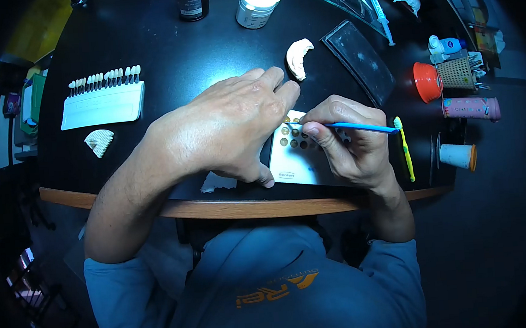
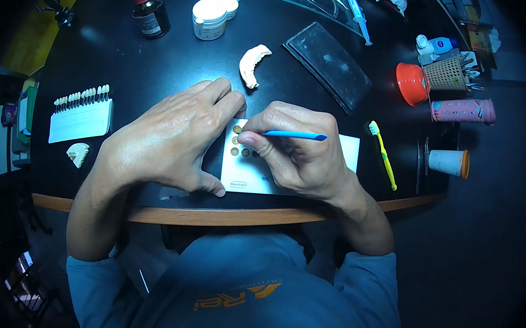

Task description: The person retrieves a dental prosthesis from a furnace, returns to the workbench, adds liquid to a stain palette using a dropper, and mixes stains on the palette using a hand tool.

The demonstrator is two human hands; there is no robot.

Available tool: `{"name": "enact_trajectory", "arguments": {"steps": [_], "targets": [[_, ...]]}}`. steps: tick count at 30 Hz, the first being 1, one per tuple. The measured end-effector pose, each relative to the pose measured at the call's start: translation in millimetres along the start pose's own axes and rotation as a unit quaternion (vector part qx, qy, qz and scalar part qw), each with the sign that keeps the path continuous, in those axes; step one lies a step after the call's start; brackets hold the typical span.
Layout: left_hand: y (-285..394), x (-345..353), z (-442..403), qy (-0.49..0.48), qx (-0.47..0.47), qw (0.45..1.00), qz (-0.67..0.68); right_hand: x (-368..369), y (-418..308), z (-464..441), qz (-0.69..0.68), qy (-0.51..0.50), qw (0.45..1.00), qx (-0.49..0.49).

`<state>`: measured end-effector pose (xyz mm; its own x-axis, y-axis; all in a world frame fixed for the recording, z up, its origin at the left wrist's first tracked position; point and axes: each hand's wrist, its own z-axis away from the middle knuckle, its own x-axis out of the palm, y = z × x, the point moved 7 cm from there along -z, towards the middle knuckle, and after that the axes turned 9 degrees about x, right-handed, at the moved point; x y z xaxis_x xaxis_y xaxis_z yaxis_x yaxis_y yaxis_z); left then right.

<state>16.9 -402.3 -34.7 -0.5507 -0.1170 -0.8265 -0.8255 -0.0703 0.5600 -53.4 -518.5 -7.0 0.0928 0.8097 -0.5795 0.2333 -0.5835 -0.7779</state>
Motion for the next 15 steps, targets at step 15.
{"name": "enact_trajectory", "arguments": {"steps": [15], "targets": [[0.0,-0.8,1.2,0.003,0.0,1.0,-0.001,-1.1,-0.6,-0.8,-0.003,-0.008,1.0,0.001]]}}
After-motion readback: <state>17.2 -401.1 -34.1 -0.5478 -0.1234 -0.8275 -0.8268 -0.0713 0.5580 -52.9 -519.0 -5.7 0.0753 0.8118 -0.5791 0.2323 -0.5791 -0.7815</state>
